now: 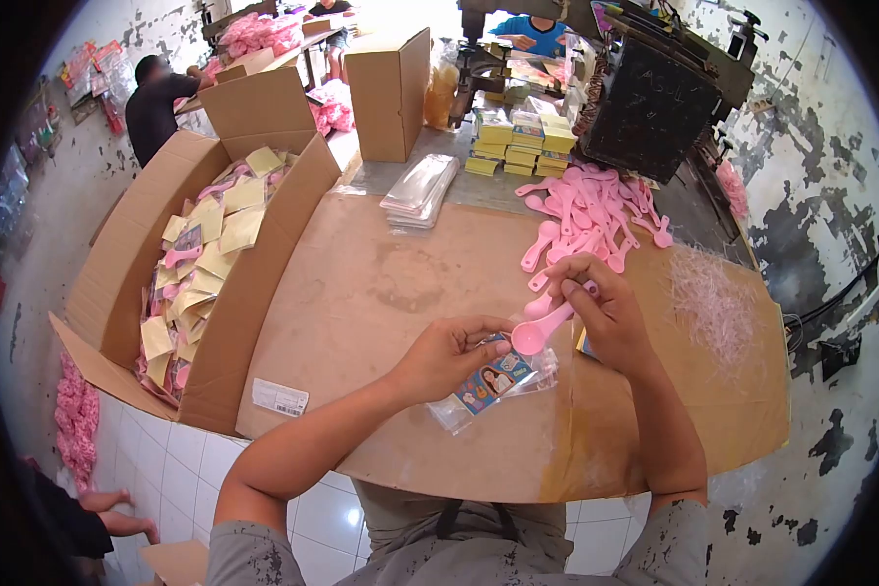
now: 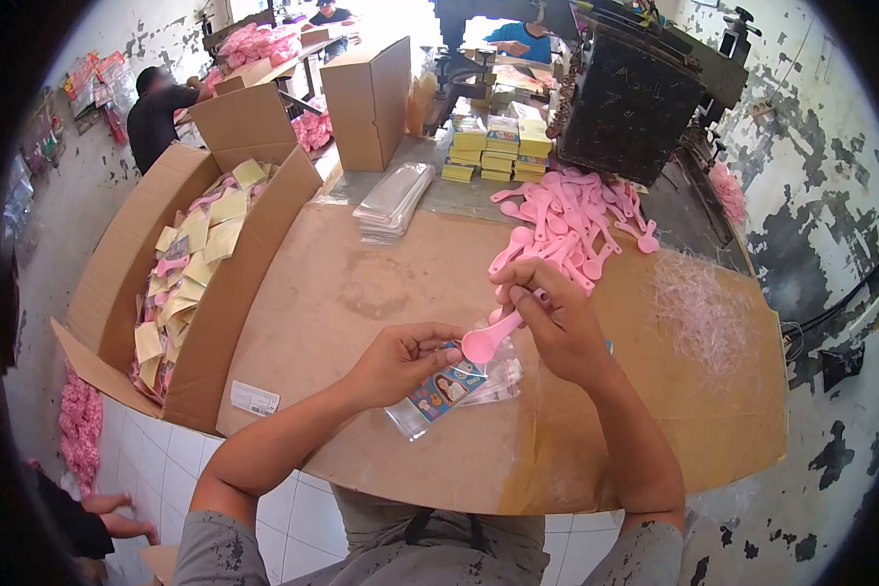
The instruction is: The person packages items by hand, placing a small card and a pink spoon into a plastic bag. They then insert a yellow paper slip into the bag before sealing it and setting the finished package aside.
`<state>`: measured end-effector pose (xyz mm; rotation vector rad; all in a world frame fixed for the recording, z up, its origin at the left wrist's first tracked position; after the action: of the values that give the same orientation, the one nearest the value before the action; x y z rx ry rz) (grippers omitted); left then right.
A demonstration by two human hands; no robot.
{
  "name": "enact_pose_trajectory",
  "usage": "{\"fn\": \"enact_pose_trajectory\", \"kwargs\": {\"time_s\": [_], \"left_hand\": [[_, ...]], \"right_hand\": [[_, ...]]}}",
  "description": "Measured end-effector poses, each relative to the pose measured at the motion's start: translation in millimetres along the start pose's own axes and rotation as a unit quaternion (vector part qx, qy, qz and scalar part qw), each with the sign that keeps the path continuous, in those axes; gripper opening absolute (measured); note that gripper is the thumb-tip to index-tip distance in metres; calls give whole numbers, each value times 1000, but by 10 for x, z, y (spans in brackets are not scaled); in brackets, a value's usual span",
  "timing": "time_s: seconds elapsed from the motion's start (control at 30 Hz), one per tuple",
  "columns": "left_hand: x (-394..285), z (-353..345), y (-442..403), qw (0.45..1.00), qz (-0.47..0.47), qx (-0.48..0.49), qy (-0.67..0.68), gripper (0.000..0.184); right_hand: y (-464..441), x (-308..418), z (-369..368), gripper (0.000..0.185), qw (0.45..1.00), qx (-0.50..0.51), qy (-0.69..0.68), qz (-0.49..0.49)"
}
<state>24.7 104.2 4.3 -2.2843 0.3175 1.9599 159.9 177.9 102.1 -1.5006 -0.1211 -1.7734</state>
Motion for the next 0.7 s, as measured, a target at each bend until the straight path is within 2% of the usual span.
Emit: {"fn": "enact_pose_trajectory", "kwargs": {"time_s": [0.13, 0.27, 0.33, 0.43, 0.47, 0.57, 0.6, 0.7], "left_hand": [[4, 6, -7, 999, -45, 4, 10, 32], [2, -51, 21, 1000, 15, 18, -7, 32], [30, -61, 46, 997, 71, 26, -36, 31], [-11, -103, 19, 992, -71, 67, 79, 33], [16, -115, 26, 993, -43, 82, 78, 34], [-30, -146, 111, 987, 24, 128, 94, 37], [-104, -192, 155, 982, 35, 144, 113, 38], [-111, -277, 184, 972, 37, 185, 137, 39]], "right_hand": [[25, -12, -105, 24, 998, 44, 39, 3], [74, 9, -276, 31, 998, 60, 21, 21], [117, 87, -438, 43, 993, 91, 35, 64], [305, 106, -759, 75, 966, 212, -144, -36], [332, 25, -855, 94, 942, 241, -226, -54], [155, 114, -510, 93, 926, 202, -318, -16], [90, 148, -411, 60, 948, 164, -272, -22], [133, 387, -482, 31, 967, 240, -17, 80]]}}
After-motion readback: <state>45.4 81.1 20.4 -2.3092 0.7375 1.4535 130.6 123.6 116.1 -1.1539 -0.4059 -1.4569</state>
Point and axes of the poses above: each hand's wrist, its own y-axis away from the middle knuckle, its own z-axis out of the back of the hand, x = y × z, the point moved 10 cm from there along -y, towards the middle knuckle, and after that the axes turned 2 degrees about z, right-handed, at the moved point
